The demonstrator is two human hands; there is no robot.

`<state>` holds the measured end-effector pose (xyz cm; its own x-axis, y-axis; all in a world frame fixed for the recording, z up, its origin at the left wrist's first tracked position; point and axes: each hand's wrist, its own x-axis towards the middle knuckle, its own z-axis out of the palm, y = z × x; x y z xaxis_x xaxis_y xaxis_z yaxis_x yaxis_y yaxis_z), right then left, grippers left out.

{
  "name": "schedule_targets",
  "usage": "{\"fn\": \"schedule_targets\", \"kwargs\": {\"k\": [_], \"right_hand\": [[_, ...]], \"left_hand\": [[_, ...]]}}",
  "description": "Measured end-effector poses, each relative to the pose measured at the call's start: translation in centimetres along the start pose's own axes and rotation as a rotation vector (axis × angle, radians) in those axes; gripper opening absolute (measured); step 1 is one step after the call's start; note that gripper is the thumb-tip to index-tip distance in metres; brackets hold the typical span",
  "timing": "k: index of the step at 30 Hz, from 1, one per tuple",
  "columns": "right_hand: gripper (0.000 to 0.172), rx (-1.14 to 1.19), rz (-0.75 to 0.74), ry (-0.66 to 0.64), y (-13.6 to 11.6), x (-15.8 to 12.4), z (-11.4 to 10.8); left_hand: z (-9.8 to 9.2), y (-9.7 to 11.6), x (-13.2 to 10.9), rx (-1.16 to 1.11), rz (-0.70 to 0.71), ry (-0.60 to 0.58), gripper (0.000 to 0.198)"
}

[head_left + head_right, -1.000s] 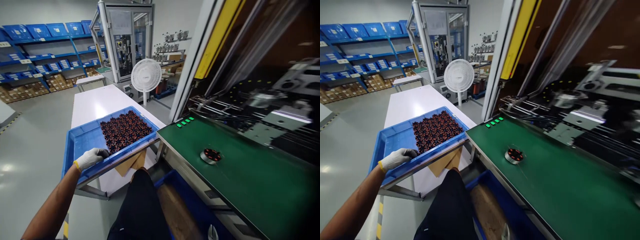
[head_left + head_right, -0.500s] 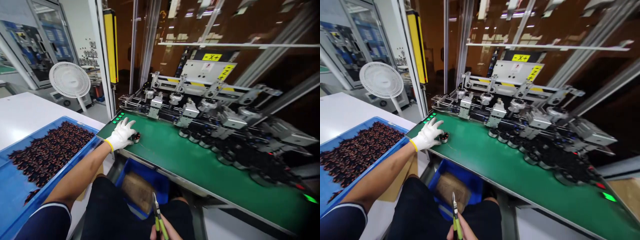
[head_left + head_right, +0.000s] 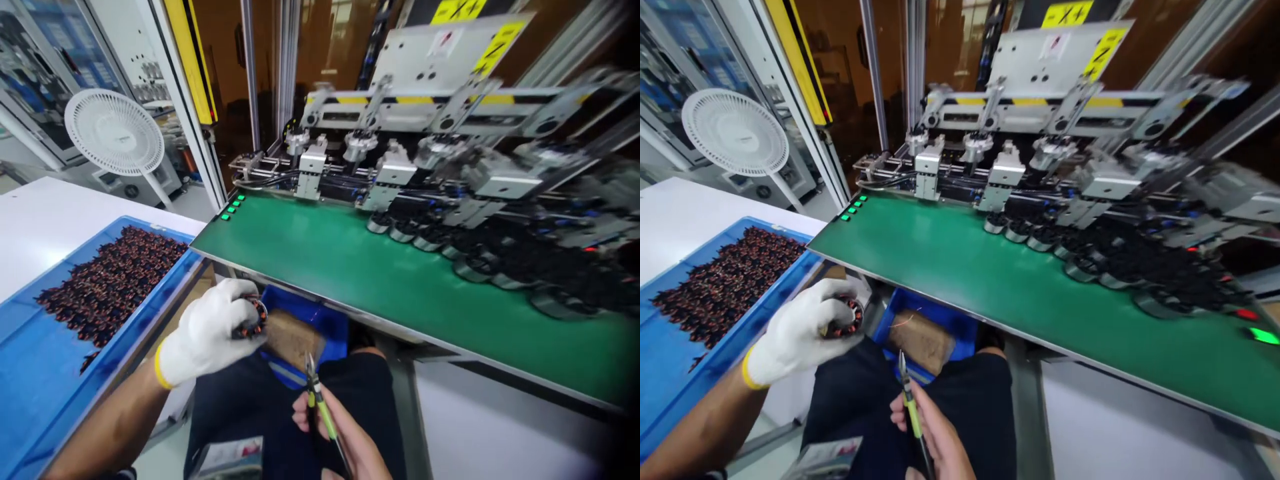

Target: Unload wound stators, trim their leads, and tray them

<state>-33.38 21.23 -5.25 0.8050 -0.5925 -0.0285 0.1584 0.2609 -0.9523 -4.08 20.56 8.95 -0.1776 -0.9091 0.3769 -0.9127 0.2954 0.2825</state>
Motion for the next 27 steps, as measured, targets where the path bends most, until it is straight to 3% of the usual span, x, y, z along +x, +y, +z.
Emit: {"fn": "schedule_targets", "kwargs": {"k": [6, 20, 27], "right_hand": [[0.067, -0.03, 0.018, -0.036, -1.1, 0.8, 1.5], [0.077, 0.011, -0.045, -0.014, -2.6, 1.3, 2.0], [0.06, -0.203, 0.019, 0.09, -1.7, 1.8, 2.1]], "left_hand": [[-1.0, 1.5, -2.9, 0.056, 0.013, -0.024, 0.016], [-0.3, 1.2, -3.0, 0.083, 0.01, -0.042, 0.016], [-0.4, 1.3, -3.4, 0.064, -0.021, -0.064, 0.018]]}}
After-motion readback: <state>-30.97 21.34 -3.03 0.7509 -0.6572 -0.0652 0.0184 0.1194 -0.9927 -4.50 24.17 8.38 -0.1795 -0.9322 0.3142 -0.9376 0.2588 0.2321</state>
